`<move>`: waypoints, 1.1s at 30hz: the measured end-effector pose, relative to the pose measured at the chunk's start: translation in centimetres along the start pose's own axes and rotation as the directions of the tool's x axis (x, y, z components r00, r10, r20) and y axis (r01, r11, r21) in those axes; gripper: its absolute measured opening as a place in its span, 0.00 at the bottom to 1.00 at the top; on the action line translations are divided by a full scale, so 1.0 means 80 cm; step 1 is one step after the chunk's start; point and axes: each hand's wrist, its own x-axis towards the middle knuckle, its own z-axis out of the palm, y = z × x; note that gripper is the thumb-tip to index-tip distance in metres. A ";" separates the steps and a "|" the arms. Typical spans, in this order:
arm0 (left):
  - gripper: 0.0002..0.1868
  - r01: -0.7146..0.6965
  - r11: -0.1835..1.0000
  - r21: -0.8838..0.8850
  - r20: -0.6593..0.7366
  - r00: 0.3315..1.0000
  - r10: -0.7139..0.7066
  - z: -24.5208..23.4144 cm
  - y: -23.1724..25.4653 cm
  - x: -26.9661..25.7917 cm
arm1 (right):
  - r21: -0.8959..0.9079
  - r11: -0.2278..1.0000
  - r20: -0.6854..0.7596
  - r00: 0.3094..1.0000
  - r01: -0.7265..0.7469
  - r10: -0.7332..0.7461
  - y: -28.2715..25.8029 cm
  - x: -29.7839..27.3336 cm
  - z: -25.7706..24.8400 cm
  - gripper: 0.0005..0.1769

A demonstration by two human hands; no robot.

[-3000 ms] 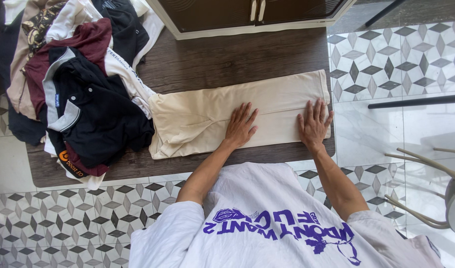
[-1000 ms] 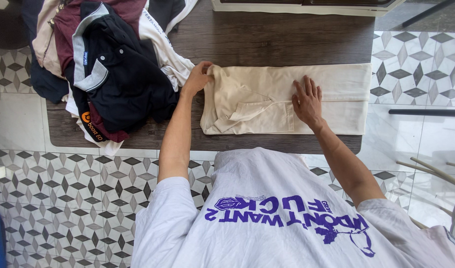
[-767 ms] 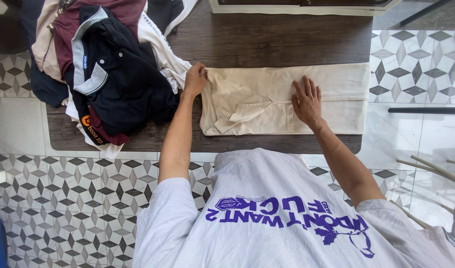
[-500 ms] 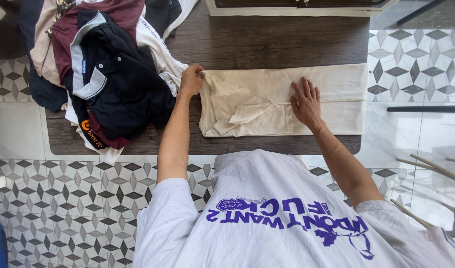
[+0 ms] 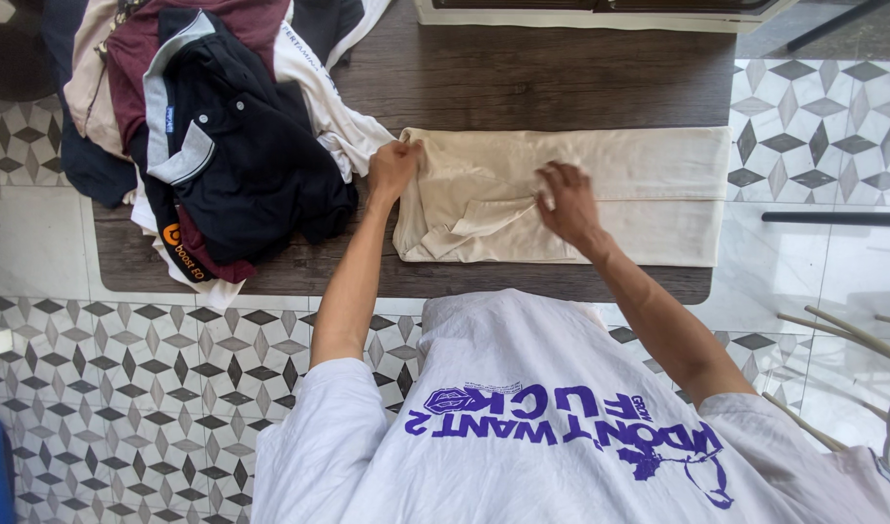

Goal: The person picks up a light-colored shirt from a pile of clothes, spreads it flat on a table, and folds the sides and bottom inward until it is a compact rectangle.

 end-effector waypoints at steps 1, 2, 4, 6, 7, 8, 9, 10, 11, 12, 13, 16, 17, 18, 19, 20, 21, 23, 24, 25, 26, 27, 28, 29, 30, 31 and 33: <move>0.20 0.011 0.999 -0.031 0.099 0.995 -0.008 0.000 0.002 -0.004 | 0.025 0.994 0.037 0.993 0.107 -0.108 -0.021 0.000 0.002 0.29; 0.20 0.012 0.999 -0.031 0.098 0.995 -0.009 0.002 0.003 -0.006 | 0.050 0.977 0.069 0.975 0.208 -0.211 -0.042 -0.002 0.004 0.31; 0.22 -0.010 1.000 -0.028 0.176 0.984 0.015 0.007 0.004 -0.010 | 0.034 0.925 0.079 0.921 0.379 -0.380 -0.088 0.001 0.015 0.38; 0.20 0.008 0.998 -0.067 0.148 0.989 0.002 0.012 0.003 -0.006 | 0.014 0.936 0.100 0.931 0.352 -0.352 -0.112 -0.005 0.020 0.36; 0.18 0.022 0.994 -0.106 0.118 0.993 -0.010 0.014 0.002 -0.003 | -0.006 0.945 0.117 0.939 0.326 -0.323 -0.117 -0.006 0.024 0.34; 0.18 0.023 0.994 -0.103 0.114 0.993 -0.011 0.013 -0.001 0.000 | -0.003 0.944 0.116 0.938 0.330 -0.327 -0.117 -0.006 0.025 0.34; 0.18 0.159 0.973 -0.168 0.153 0.979 -0.134 0.012 -0.003 0.003 | 0.015 0.948 0.124 0.941 0.317 -0.316 -0.115 -0.007 0.026 0.26; 0.18 0.292 0.929 -0.228 0.205 0.947 -0.248 0.016 -0.007 0.005 | 0.029 0.954 0.134 0.944 0.300 -0.301 -0.110 -0.011 0.027 0.19; 0.18 0.292 0.929 -0.228 0.205 0.947 -0.247 0.017 -0.013 0.002 | 0.029 0.954 0.134 0.944 0.300 -0.301 -0.108 -0.016 0.030 0.19; 0.17 0.258 0.959 -0.118 0.187 0.954 -0.234 0.018 -0.016 0.000 | 0.024 0.953 0.125 0.945 0.301 -0.302 -0.104 -0.021 0.030 0.19; 0.17 0.222 0.975 -0.006 0.170 0.961 -0.218 0.020 -0.016 0.001 | 0.019 0.953 0.115 0.946 0.303 -0.303 -0.100 -0.024 0.029 0.19; 0.21 0.328 0.943 0.053 0.163 0.929 -0.333 0.022 -0.009 -0.015 | 0.047 0.943 0.091 0.938 0.330 -0.333 -0.096 -0.032 0.028 0.21; 0.21 0.325 0.944 0.053 0.164 0.930 -0.329 0.019 -0.004 -0.014 | 0.044 0.943 0.088 0.939 0.328 -0.331 -0.098 -0.032 0.027 0.21; 0.21 0.245 0.965 0.096 0.124 0.959 -0.256 0.017 0.002 -0.015 | 0.027 0.945 0.096 0.940 0.327 -0.328 -0.101 -0.033 0.024 0.24; 0.22 0.164 0.976 0.142 0.087 0.980 -0.178 0.015 0.010 -0.016 | 0.010 0.946 0.104 0.940 0.325 -0.324 -0.106 -0.033 0.021 0.27; 0.22 0.164 0.976 0.143 0.089 0.980 -0.178 0.013 0.016 -0.016 | 0.011 0.946 0.103 0.941 0.323 -0.322 -0.111 -0.033 0.018 0.27; 0.23 0.222 0.967 0.124 0.092 0.968 -0.234 0.011 0.023 -0.014 | 0.051 0.966 0.174 0.951 0.253 -0.258 -0.115 -0.033 0.016 0.32; 0.25 0.280 0.954 0.107 0.094 0.952 -0.290 0.007 0.031 -0.012 | 0.087 0.980 0.244 0.950 0.179 -0.195 -0.120 -0.030 0.013 0.37; 0.22 0.250 0.960 0.130 0.072 0.963 -0.260 0.009 0.031 -0.009 | 0.061 0.979 0.271 0.941 0.192 -0.201 -0.121 -0.027 0.015 0.38; 0.21 0.220 0.963 0.154 0.051 0.972 -0.230 0.010 0.029 -0.006 | 0.035 0.978 0.297 0.932 0.206 -0.207 -0.120 -0.027 0.020 0.40; 0.21 0.219 0.964 0.154 0.050 0.972 -0.229 0.011 0.024 -0.003 | 0.035 0.978 0.296 0.933 0.207 -0.208 -0.119 -0.028 0.025 0.40; 0.20 0.223 0.955 0.194 0.037 0.972 -0.234 0.012 0.020 0.001 | -0.013 0.975 0.318 0.926 0.221 -0.206 -0.117 -0.030 0.031 0.39; 0.19 0.224 0.946 0.234 0.027 0.971 -0.237 0.013 0.017 0.005 | -0.061 0.971 0.339 0.919 0.233 -0.199 -0.114 -0.031 0.035 0.37; 0.19 0.221 0.947 0.233 0.028 0.972 -0.234 0.013 0.016 0.009 | -0.063 0.971 0.337 0.921 0.231 -0.197 -0.111 -0.029 0.039 0.37; 0.20 0.166 0.950 0.266 0.027 0.983 -0.180 0.012 0.015 0.009 | -0.070 0.969 0.324 0.925 0.236 -0.201 -0.109 -0.031 0.042 0.37; 0.21 0.111 0.948 0.297 0.028 0.992 -0.125 0.010 0.017 0.007 | -0.078 0.968 0.310 0.928 0.240 -0.205 -0.107 -0.032 0.045 0.36; 0.22 0.117 0.927 0.357 0.054 0.988 -0.145 0.010 0.031 0.005 | -0.069 0.968 0.320 0.924 0.243 -0.209 -0.105 -0.034 0.043 0.35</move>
